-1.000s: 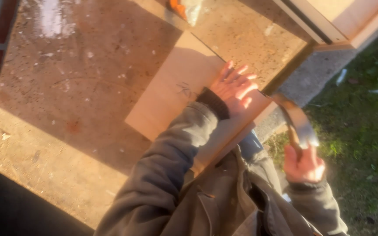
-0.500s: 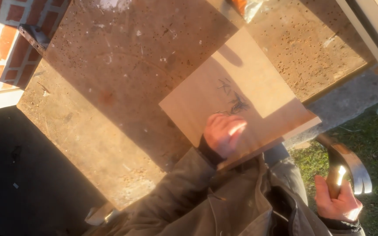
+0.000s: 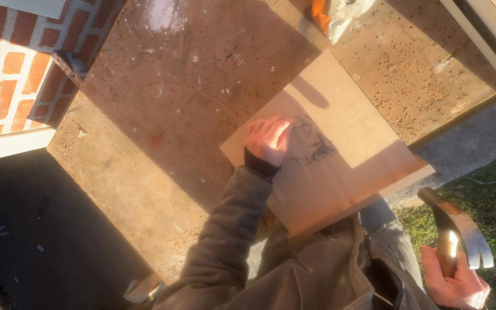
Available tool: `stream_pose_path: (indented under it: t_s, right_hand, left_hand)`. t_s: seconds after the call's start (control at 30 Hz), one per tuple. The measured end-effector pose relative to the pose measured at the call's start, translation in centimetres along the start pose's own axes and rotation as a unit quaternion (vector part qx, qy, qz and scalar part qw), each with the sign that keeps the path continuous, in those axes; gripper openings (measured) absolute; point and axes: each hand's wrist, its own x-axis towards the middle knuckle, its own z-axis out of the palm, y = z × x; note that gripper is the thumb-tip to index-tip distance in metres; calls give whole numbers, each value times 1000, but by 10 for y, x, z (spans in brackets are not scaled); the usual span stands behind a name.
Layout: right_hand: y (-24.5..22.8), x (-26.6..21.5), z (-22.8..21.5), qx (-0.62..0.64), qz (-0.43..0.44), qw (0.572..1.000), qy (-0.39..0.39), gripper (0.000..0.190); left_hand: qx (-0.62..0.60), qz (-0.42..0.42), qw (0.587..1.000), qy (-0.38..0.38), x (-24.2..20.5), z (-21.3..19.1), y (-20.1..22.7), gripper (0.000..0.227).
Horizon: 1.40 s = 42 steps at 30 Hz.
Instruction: The person holds a wooden drawer front on an outdoor workbench and uses a claw hammer to pull nails out of the board, working on the nails one at a time and repositioning the board between pulls. They continue extracting nails across the board and lift the board near the end.
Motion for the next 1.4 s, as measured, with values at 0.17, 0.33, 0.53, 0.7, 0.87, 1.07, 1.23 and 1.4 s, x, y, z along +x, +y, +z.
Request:
stream_pose_path:
  t_s: [0.17, 0.33, 0.53, 0.7, 0.87, 1.07, 1.23, 1.4]
  right_hand:
    - [-12, -4, 0, 6, 51, 999, 3, 26]
    - [-18, -3, 2, 13, 58, 998, 17, 25]
    - [7, -12, 9, 15, -17, 1000, 21, 32]
    - [2, -10, 7, 12, 4, 1000, 0, 34]
    - [8, -14, 11, 32, 54, 998, -15, 34]
    - [2, -10, 8, 26, 45, 998, -29, 36]
    - [-1, -9, 10, 15, 71, 996, -42, 32]
    - [0, -14, 10, 17, 79, 996, -48, 33]
  left_hand:
    - [-17, 56, 998, -30, 3, 4, 18, 20]
    - [-23, 84, 994, -68, 11, 14, 14, 17]
    - [-2, 54, 992, -111, 15, 9, 9, 15]
    - [0, 53, 994, -94, -4, 10, 9, 20]
    - [15, 110, 987, -116, -23, 11, 26, 32]
    - [125, 156, 976, -84, -30, 3, 26, 36]
    - [89, 118, 987, -64, -27, 6, 18, 29]
    - [41, 164, 967, -189, 4, 11, 21, 27]
